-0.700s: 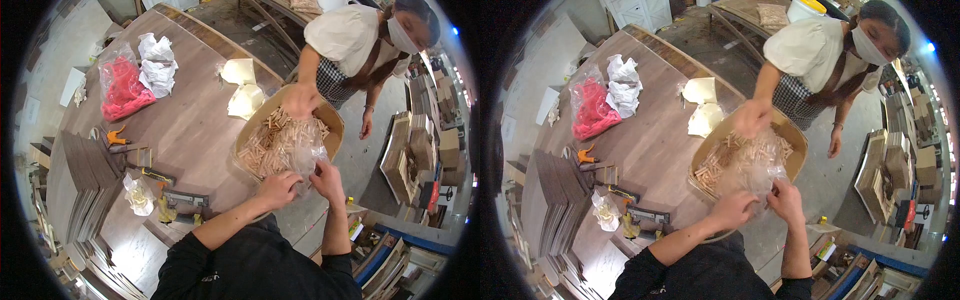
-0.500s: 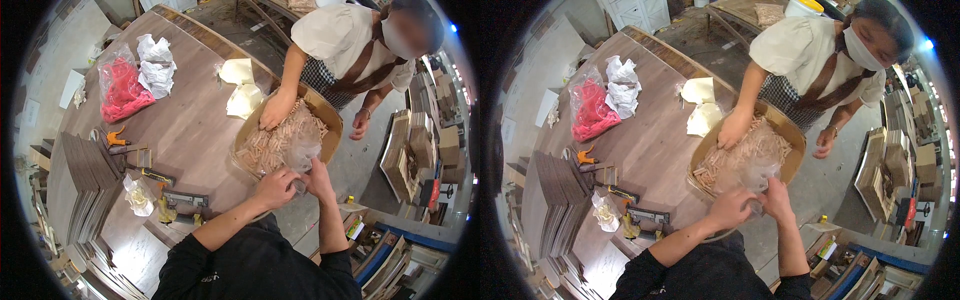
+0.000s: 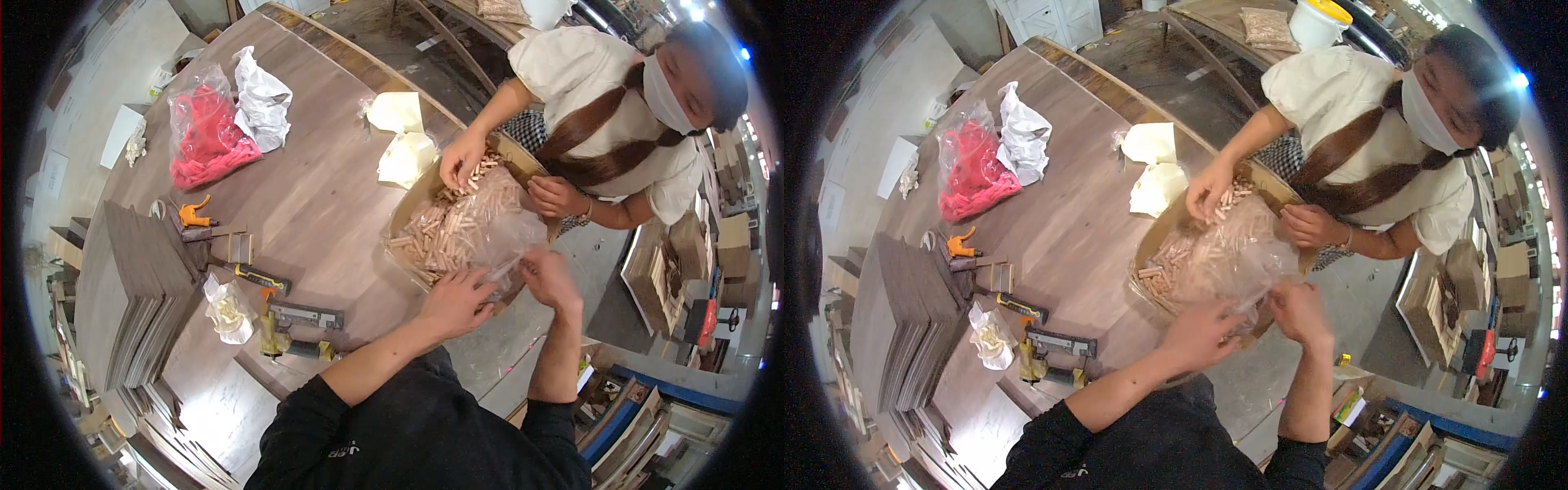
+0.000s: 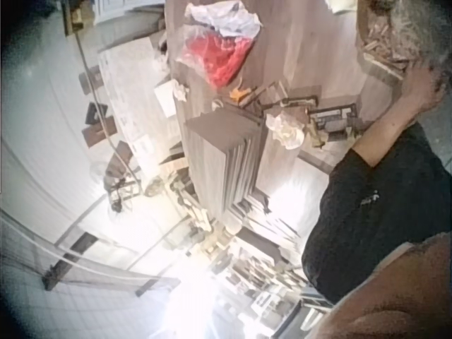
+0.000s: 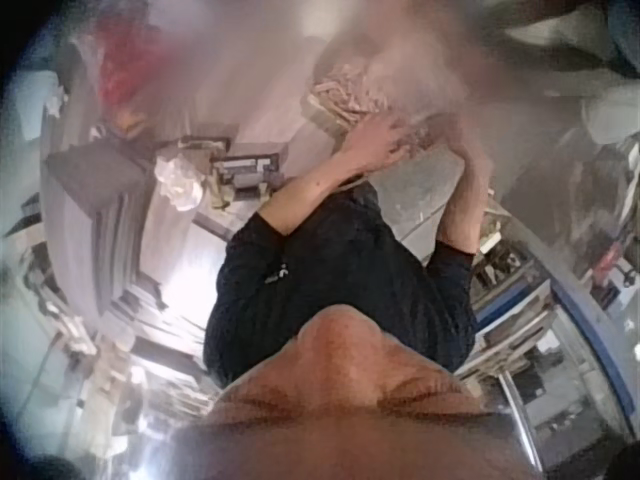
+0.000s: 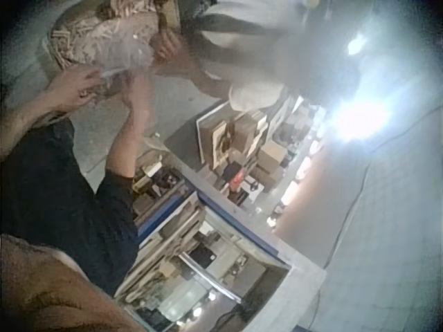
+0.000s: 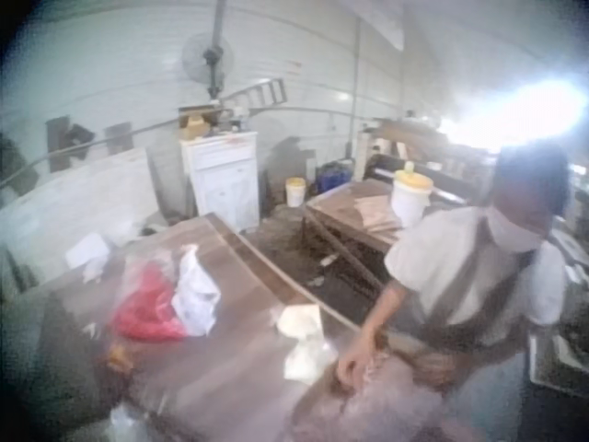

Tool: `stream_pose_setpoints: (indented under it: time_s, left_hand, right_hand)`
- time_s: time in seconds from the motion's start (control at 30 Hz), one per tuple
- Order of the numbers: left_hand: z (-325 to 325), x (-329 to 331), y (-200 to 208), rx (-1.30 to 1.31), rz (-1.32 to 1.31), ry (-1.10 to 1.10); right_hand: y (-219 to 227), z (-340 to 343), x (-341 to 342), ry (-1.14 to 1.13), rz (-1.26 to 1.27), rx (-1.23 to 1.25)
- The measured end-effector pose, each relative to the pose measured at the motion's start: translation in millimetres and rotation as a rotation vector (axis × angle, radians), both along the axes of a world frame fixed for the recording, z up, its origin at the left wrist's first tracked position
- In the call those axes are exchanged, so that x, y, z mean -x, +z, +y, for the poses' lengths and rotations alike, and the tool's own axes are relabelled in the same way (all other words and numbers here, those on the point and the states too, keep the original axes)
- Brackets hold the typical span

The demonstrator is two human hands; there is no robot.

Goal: The person packs wooden dowels from a box into a plastic bag with another person. The person then assembles wooden panels by fitting wooden frame pieces together and fastening them with a pneumatic nail gun and a hammer.

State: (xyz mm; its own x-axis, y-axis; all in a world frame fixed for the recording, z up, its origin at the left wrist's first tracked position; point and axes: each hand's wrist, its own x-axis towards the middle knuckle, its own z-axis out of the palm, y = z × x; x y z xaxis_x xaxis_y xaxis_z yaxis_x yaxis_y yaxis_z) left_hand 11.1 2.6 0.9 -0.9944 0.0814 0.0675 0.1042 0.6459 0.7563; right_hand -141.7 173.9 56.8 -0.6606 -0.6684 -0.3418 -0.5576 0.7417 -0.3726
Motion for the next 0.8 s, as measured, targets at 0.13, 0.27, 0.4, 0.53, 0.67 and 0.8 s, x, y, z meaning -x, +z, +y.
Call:
stream_pose_setpoints:
  time_s: [0.13,0.27,0.4,0.53,0.67,0.8]
  left_hand:
    - [4.1,3.9,0.6,0.113,0.012,0.012]
    - [-3.0,14.2,24.6,0.248,-0.289,-0.153]
    - [1.6,8.8,18.9,0.235,-0.19,-0.054]
    - [-0.2,8.5,29.8,0.214,-0.341,-0.013]
    - [-2.7,5.0,19.3,0.287,-0.122,-0.08]
    - [-1.3,-2.6,1.3,0.134,0.063,-0.001]
  right_hand:
    - [45.3,-43.4,-4.6,-0.116,0.131,0.51]
    - [-14.7,-119.5,-3.3,0.104,0.072,0.589]
    - [-76.4,-161.5,-3.2,0.017,0.464,0.275]
    - [-73.3,-160.2,4.1,-0.006,0.33,0.248]
    - [-66.4,-144.9,14.4,0.008,0.031,0.244]
    - [-64.5,-121.7,4.7,-0.22,-0.072,0.867]
